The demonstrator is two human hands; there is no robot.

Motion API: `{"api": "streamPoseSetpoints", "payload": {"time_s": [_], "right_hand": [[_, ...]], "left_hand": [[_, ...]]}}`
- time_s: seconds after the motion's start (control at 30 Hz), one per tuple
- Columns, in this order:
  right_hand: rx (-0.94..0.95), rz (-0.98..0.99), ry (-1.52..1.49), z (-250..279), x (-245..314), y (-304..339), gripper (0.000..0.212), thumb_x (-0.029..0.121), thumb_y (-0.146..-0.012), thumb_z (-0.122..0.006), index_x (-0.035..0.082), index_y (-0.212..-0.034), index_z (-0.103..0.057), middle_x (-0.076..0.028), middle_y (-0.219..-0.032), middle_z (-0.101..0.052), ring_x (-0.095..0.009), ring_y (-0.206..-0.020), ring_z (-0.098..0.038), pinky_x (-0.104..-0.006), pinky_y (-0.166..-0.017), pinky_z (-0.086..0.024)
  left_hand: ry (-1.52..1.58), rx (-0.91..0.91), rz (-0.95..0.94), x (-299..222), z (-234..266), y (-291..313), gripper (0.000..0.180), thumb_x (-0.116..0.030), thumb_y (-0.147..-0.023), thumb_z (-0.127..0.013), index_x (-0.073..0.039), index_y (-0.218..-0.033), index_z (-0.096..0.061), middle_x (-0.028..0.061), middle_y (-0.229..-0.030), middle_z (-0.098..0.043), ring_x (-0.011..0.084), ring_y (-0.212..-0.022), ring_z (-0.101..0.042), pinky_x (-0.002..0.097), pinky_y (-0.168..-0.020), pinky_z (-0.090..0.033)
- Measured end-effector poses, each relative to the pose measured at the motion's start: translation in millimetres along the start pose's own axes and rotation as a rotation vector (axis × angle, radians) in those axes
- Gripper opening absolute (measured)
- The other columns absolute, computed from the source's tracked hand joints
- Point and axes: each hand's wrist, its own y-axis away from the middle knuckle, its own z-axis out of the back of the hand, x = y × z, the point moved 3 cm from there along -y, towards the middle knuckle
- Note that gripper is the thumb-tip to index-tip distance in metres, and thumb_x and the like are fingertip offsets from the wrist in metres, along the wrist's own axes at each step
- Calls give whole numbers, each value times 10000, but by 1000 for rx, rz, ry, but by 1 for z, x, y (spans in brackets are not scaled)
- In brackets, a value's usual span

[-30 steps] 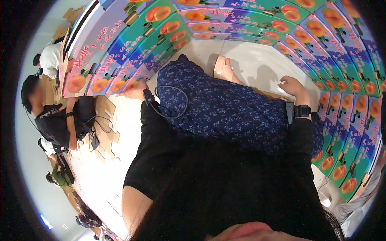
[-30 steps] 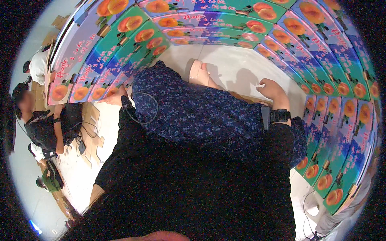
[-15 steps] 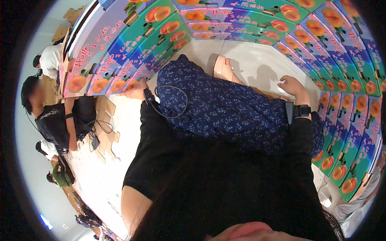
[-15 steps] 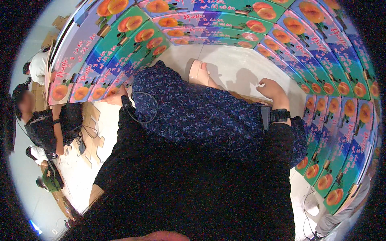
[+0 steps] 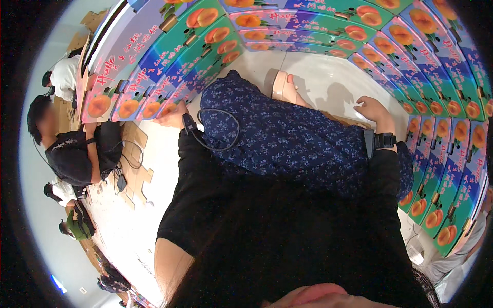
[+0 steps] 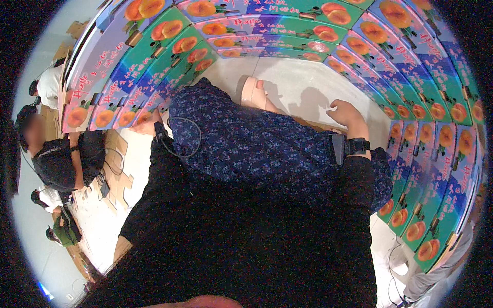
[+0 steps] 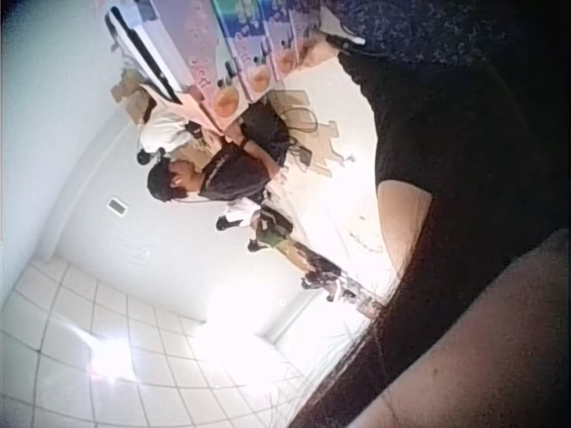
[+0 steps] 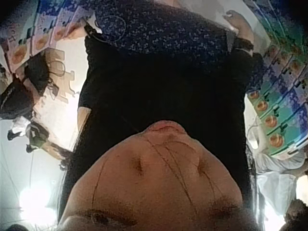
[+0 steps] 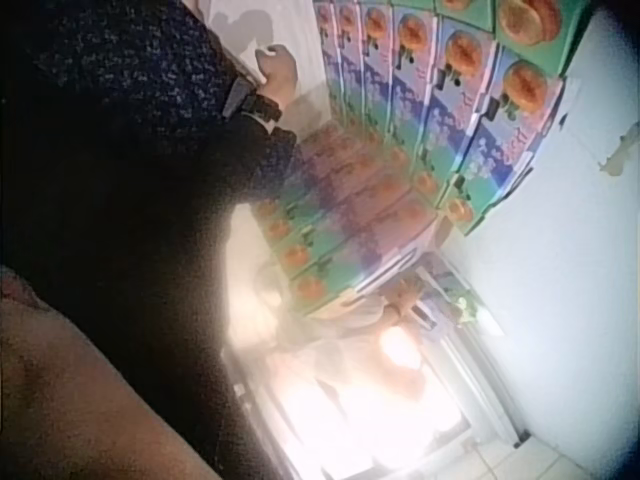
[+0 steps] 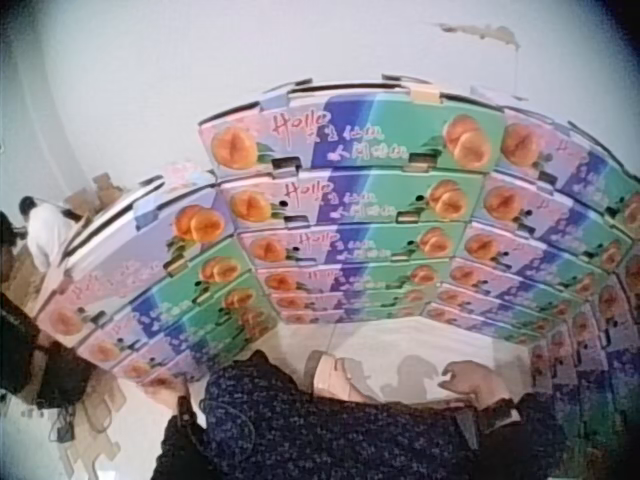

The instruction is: Folding and assembling cardboard fruit boxes in a warehouse or factory environment.

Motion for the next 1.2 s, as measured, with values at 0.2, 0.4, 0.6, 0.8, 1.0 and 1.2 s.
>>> {"api": "streamPoseSetpoints", "payload": {"time_s": [0.2, 0.4, 0.6, 0.8, 1.0, 1.2], "right_hand": [[-3, -6, -10, -1, -1, 0, 401, 303, -748, -650, 51, -1056, -598, -186, -957, -625, -301, -880, -602, -354, -786, -468], [-8, 5, 0, -2, -1, 0, 397, 297, -743, -654, 49, -1049, -600, -189, -950, -627, -305, -876, -603, -355, -780, -470], [-7, 2, -7, -2, -2, -2, 391, 297, -744, -652, 49, -1042, -603, -191, -946, -627, -307, -876, -603, -357, -781, -470], [-16, 11, -14, -2, -6, -3, 394, 303, -742, -650, 48, -1039, -608, -189, -938, -626, -304, -877, -601, -356, -786, -468], [-23, 16, -3, -2, -4, 0, 407, 316, -739, -647, 47, -1042, -607, -187, -941, -625, -304, -875, -600, -356, -787, -467], [-3, 3, 14, -4, -7, -1, 410, 316, -740, -648, 48, -1047, -605, -182, -936, -624, -303, -874, -599, -359, -786, -467]], "left_hand": [[21, -18, -50, 0, 0, 1, 1262, -292, -395, -861, 47, -1327, -81, 304, -1213, -333, 442, -1120, -368, 523, -958, -309], [-2, 5, -64, 4, -2, 0, 1244, -300, -400, -860, 40, -1320, -94, 307, -1213, -330, 448, -1099, -374, 533, -937, -320], [42, -73, -121, 11, -10, -4, 1240, -298, -409, -858, 32, -1324, -88, 293, -1172, -362, 444, -1059, -399, 530, -905, -345], [34, 80, -15, 0, 1, -1, 1247, -302, -420, -859, 44, -1327, -75, 320, -1163, -358, 463, -1058, -391, 530, -901, -347], [-3, -9, 32, 35, -14, -4, 1315, -335, -389, -877, 69, -1331, -53, 316, -1232, -333, 424, -1117, -399, 519, -939, -338], [687, 409, 194, 50, -35, -4, 1206, -224, -474, -872, 59, -1340, -83, 224, -1296, -304, 303, -1186, -379, 461, -1019, -294]]}}
